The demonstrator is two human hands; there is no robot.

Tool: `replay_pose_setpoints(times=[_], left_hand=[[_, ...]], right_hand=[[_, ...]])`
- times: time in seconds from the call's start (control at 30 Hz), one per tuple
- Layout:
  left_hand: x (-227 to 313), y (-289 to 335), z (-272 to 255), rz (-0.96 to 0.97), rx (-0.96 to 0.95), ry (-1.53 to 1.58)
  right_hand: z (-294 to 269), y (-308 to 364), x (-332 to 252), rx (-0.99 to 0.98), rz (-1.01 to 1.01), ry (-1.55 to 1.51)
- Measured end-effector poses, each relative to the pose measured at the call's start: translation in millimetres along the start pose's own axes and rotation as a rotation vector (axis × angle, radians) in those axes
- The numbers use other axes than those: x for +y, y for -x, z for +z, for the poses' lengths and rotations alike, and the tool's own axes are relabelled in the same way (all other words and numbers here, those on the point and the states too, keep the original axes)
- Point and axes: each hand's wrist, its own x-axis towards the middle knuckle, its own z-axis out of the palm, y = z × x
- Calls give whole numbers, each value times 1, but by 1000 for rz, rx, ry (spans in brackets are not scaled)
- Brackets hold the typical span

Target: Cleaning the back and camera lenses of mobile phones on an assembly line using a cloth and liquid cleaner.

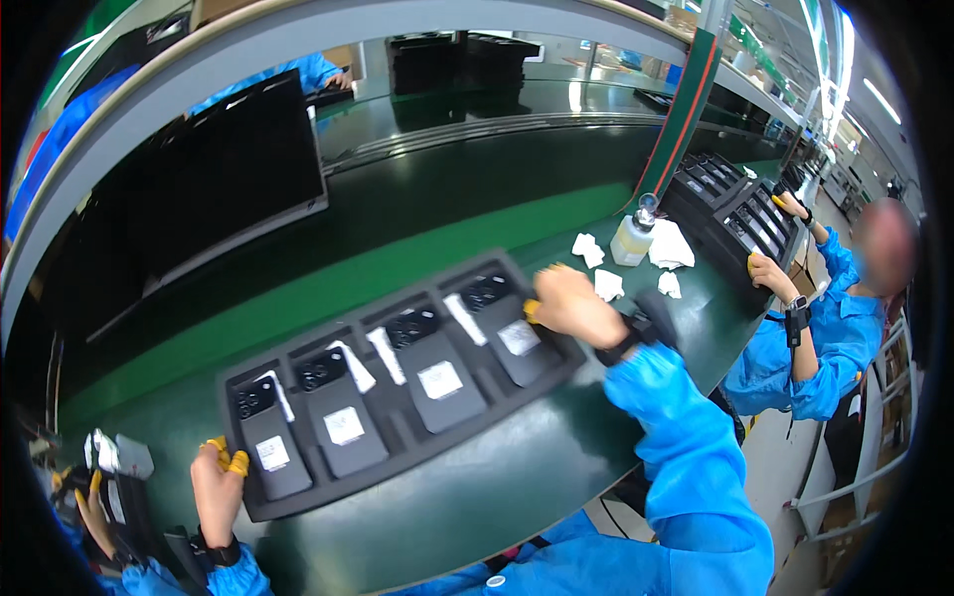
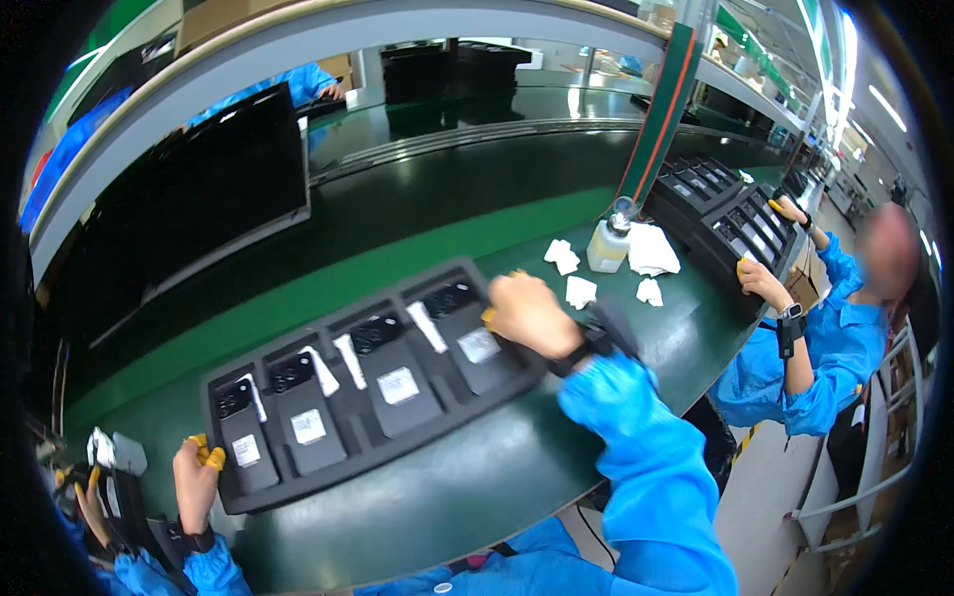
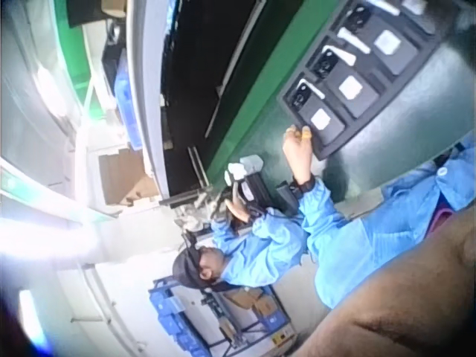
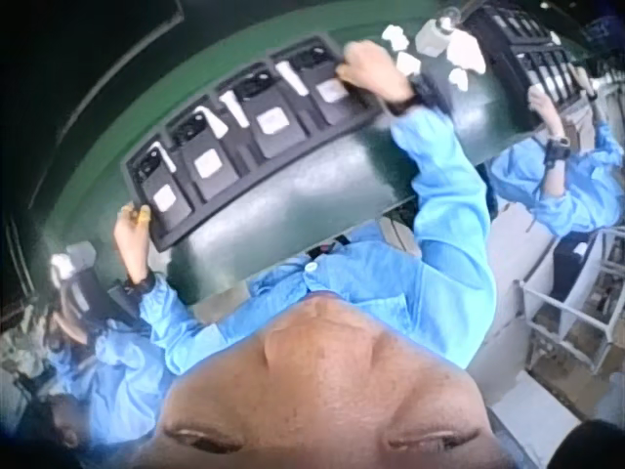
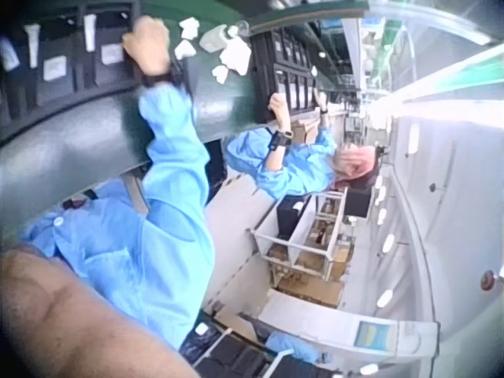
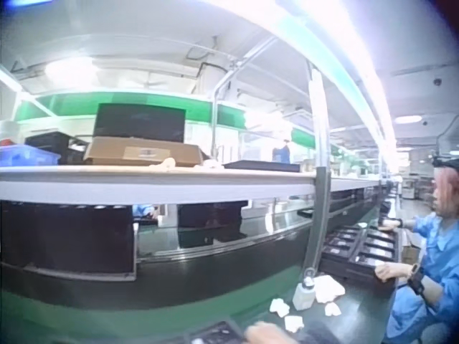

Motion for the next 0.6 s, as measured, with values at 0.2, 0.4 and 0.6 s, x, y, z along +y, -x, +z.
replay_pose_setpoints(times=[0.2, 0.4, 0.6], left_hand=[[9, -129, 58, 175, 101, -88], [154, -234, 183, 42, -257, 242], [275, -208, 225, 519, -550, 680]], right_hand=[[23, -105, -12, 461, -98, -11], [1, -28, -30, 248, -278, -418], [-2, 11, -37, 108, -249, -569]])
